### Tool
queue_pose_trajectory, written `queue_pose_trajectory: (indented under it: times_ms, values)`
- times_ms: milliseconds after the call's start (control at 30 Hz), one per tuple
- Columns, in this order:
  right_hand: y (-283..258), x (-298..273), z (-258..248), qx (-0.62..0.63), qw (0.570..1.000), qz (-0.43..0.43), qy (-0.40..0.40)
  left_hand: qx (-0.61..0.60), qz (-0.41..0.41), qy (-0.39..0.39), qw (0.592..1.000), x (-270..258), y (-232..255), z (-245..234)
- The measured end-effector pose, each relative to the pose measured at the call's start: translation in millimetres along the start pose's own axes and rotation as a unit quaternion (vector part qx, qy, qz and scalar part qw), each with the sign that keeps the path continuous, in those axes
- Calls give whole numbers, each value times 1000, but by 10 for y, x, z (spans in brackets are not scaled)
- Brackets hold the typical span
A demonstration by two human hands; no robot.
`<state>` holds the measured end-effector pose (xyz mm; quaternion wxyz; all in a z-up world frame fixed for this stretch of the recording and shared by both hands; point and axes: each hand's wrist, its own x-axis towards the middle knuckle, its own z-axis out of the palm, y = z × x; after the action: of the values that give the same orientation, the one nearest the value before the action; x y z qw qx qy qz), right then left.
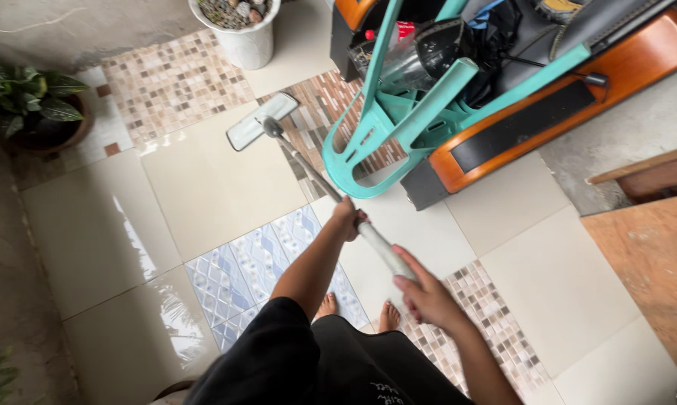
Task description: The person mops a tiled floor with a mop, moving the mop head back and forth across different sections of patterned tiles near potted plants.
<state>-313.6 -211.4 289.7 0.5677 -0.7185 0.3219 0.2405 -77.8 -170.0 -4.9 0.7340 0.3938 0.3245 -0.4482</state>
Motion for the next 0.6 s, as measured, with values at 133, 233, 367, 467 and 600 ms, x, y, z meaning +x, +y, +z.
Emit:
queue_pose_trajectory:
  times_ms: [133, 233, 367, 467, 600]
  values:
    - [192, -261, 13, 73, 997, 27, 3, 30, -4, 56, 998, -231, -304, 38]
    - [271, -813, -317, 145, 983, 96, 49, 34, -55, 44, 997, -724, -751, 409]
    - [242, -1054, -440, 177, 977, 89, 84, 32, -74, 52, 995, -1185, -902, 703]
    - [194, -869, -335, 175, 978, 70, 88, 33, -54, 43, 997, -945, -739, 621]
    - [187, -350, 112, 106, 990, 51, 73, 20, -10, 42, 999, -343, -334, 123]
